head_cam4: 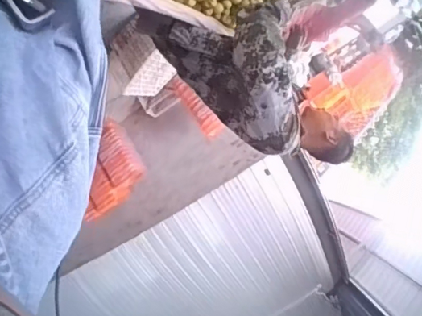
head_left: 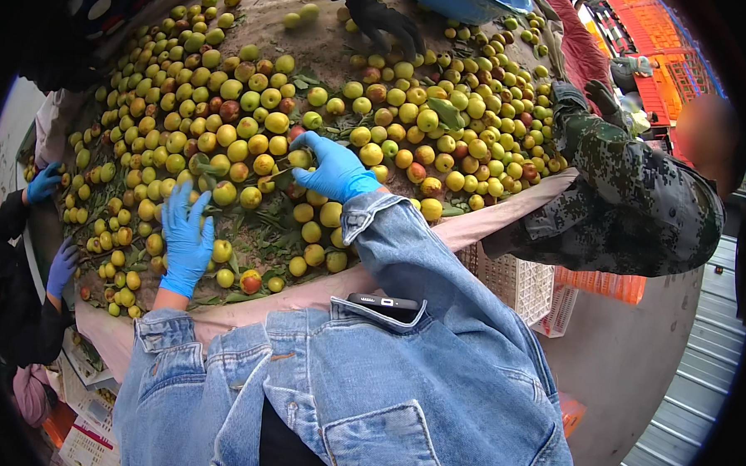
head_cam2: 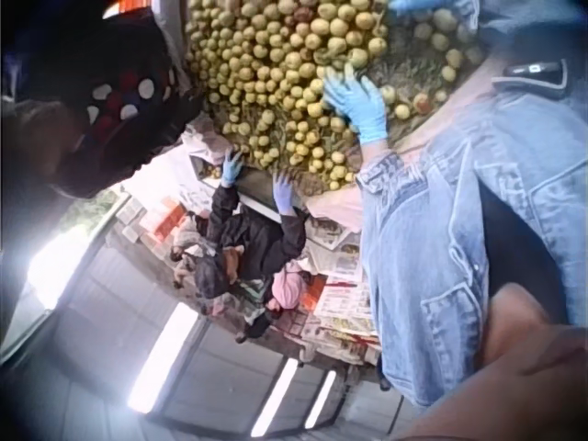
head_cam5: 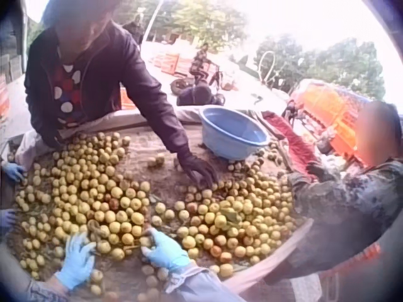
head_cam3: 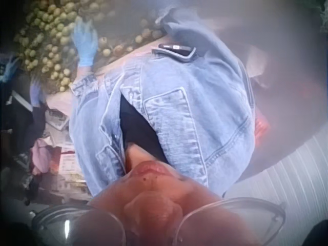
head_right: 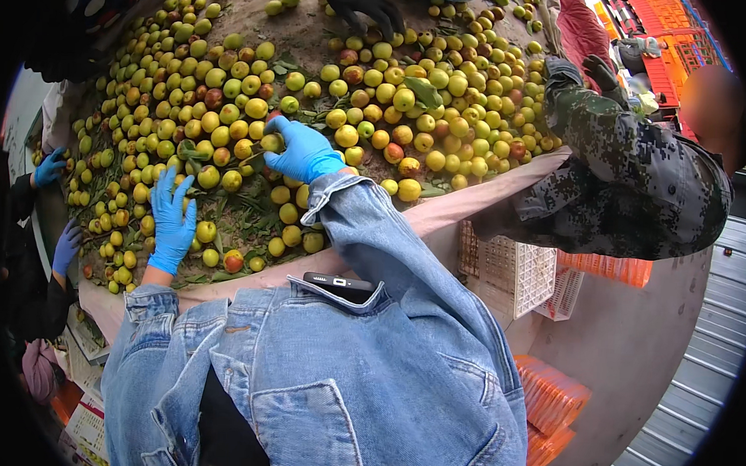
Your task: The person sorts green plums on a large table, removing leaves and stems by hand. They move the plums around and place them into nearby crates while other workers assist.
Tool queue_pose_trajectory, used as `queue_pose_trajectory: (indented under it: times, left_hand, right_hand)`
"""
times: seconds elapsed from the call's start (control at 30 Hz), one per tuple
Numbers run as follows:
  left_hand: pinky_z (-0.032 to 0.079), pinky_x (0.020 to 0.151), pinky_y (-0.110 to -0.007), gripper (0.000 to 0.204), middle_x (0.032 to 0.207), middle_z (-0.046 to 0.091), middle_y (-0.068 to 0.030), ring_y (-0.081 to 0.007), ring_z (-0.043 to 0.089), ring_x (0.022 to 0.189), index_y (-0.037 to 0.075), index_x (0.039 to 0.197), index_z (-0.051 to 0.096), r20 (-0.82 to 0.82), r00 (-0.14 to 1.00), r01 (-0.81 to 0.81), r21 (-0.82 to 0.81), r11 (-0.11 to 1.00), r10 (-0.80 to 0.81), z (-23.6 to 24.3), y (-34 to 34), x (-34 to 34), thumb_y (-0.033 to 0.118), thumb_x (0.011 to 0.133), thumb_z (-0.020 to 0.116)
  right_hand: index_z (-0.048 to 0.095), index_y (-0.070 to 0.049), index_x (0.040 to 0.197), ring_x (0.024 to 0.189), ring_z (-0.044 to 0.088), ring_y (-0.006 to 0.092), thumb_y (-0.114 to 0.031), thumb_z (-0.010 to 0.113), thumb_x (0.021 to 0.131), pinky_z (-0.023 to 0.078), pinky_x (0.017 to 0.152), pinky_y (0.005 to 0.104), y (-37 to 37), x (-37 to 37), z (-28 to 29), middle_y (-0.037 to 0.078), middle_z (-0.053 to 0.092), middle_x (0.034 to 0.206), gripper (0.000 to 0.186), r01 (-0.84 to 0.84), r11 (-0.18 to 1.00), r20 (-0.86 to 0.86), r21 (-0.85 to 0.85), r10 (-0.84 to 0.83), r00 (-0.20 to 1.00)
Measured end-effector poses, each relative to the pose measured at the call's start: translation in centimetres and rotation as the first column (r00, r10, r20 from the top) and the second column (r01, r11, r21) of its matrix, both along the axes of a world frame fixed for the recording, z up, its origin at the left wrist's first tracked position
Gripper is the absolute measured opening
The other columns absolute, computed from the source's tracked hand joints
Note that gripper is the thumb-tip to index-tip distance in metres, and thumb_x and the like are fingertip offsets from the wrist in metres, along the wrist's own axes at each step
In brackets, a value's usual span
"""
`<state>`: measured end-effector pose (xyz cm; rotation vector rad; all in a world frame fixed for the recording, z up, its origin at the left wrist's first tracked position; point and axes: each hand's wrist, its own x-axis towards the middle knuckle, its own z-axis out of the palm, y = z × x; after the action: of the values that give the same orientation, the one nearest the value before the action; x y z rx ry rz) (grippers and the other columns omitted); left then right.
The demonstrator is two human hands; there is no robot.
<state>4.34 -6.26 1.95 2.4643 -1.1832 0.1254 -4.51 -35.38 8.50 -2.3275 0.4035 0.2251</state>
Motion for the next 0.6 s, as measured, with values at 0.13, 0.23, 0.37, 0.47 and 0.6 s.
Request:
queue_pose_trajectory:
  times: [0.13, 0.23, 0.37, 0.47, 0.6]
  left_hand:
    - [0.015, 0.109, -0.054, 0.048, 0.144, 0.030, -0.0114, -0.0358, 0.024, 0.134, 0.018, 0.128, 0.049, -0.167, 0.858, 0.485, -0.051, 0.873, -0.486, 3.8, -9.7, -6.6, 0.021, 0.080, 0.058]
    - [0.010, 0.105, -0.064, 0.046, 0.144, 0.032, -0.0049, -0.0344, 0.024, 0.135, 0.026, 0.127, 0.049, -0.237, 0.711, 0.693, 0.071, 0.718, -0.663, 1.5, -12.2, -10.2, 0.038, 0.083, 0.055]
    - [0.015, 0.107, -0.057, 0.046, 0.139, 0.038, -0.0036, -0.0316, 0.028, 0.133, 0.024, 0.128, 0.049, -0.146, 0.851, 0.517, 0.054, 0.855, -0.505, -0.7, -10.2, -7.8, 0.034, 0.083, 0.057]
    - [0.015, 0.109, -0.052, 0.049, 0.140, 0.038, -0.0038, -0.0306, 0.026, 0.134, 0.023, 0.133, 0.044, -0.099, 0.913, 0.405, 0.109, 0.908, -0.396, -1.2, -8.0, -4.5, 0.027, 0.085, 0.055]
    - [0.014, 0.109, -0.055, 0.052, 0.145, 0.031, -0.0018, -0.0284, 0.023, 0.136, 0.026, 0.137, 0.038, 0.023, 0.982, 0.173, 0.315, 0.933, -0.189, -3.2, -1.6, -1.8, 0.026, 0.087, 0.052]
  right_hand:
    - [0.051, -0.011, 0.117, 0.086, 0.059, 0.0142, -0.019, 0.055, 0.084, 0.052, 0.063, 0.0273, -1.7, -4.3, 3.3, 0.006, 0.060, 0.100, 0.034, 0.141, 0.339, 0.008, 0.930, -0.401, 0.916]
    - [0.051, -0.009, 0.118, 0.081, 0.062, 0.0173, -0.020, 0.056, 0.087, 0.054, 0.061, 0.0288, -6.3, -8.6, 4.3, 0.006, 0.062, 0.096, 0.033, 0.300, 0.155, -0.172, 0.941, -0.544, 0.821]
    - [0.049, -0.015, 0.128, 0.085, 0.063, 0.0241, -0.010, 0.057, 0.085, 0.053, 0.070, 0.0328, -17.0, -11.6, 3.8, 0.012, 0.063, 0.101, 0.043, 0.581, 0.784, 0.132, 0.219, -0.613, 0.779]
    - [0.043, -0.024, 0.135, 0.104, 0.057, 0.0341, -0.012, 0.056, 0.083, 0.047, 0.087, 0.0368, -20.3, -14.1, 4.6, 0.022, 0.055, 0.119, 0.055, 0.653, 0.598, 0.159, -0.465, -0.669, 0.726]
    - [0.040, -0.035, 0.136, 0.118, 0.047, 0.0392, -0.026, 0.051, 0.084, 0.040, 0.098, 0.0405, -18.9, -9.9, 1.5, 0.024, 0.018, 0.146, 0.054, 0.449, 0.602, -0.245, -0.660, -0.738, 0.629]
